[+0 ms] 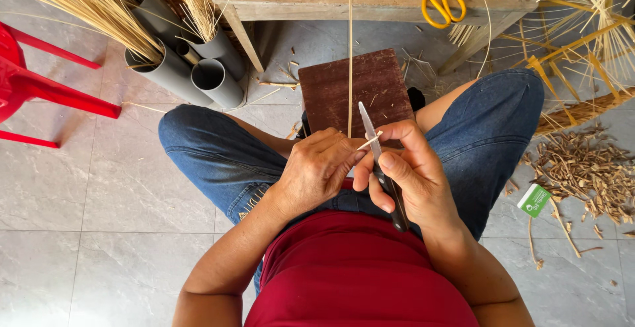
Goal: The person sits on a low stool with a wooden board on their lap and uses a small knife to split and shave thin bamboo strips. They repeatedly draw the knife along the strip ends to thin and separate the bamboo into fine slats, working through several strips one at a time.
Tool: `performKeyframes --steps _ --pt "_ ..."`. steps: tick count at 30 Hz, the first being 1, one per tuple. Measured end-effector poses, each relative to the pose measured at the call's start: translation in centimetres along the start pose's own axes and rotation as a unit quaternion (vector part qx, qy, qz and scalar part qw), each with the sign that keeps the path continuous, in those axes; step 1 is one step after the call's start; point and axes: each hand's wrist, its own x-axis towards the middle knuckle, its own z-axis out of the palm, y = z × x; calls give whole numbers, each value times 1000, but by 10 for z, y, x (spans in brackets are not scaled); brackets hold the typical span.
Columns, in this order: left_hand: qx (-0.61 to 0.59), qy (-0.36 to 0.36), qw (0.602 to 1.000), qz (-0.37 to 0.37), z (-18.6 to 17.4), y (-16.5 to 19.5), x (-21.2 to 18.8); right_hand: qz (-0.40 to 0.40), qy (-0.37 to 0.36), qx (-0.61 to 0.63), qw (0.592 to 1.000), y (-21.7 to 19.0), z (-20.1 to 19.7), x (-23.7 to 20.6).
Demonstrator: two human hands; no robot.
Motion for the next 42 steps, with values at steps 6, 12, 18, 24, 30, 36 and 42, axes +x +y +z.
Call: performKeyframes --steps 6,12,18,24,30,36,42 --pt "14 7 1000 -3 -3 2 0 39 -6 7 999 8 2 3" --pt "-36 -12 998 -42 -8 5 2 19 6 7 1000 -2 6 4" --pt "-21 -3 999 -33 3 -8 -1 -9 11 23 1000 -6 -7 4" --pt "-22 4 999 -28 4 -13 -1 45 25 15 999 15 -5 13" --pt "-39 -24 997 -64 1 -20 -1 -18 65 37 997 -7 -17 7" --pt "3 -4 998 -66 13 -25 -2 54 52 21 997 15 -14 21" --pt "-31 -21 996 -81 7 -27 -1 51 83 5 995 7 -17 19"
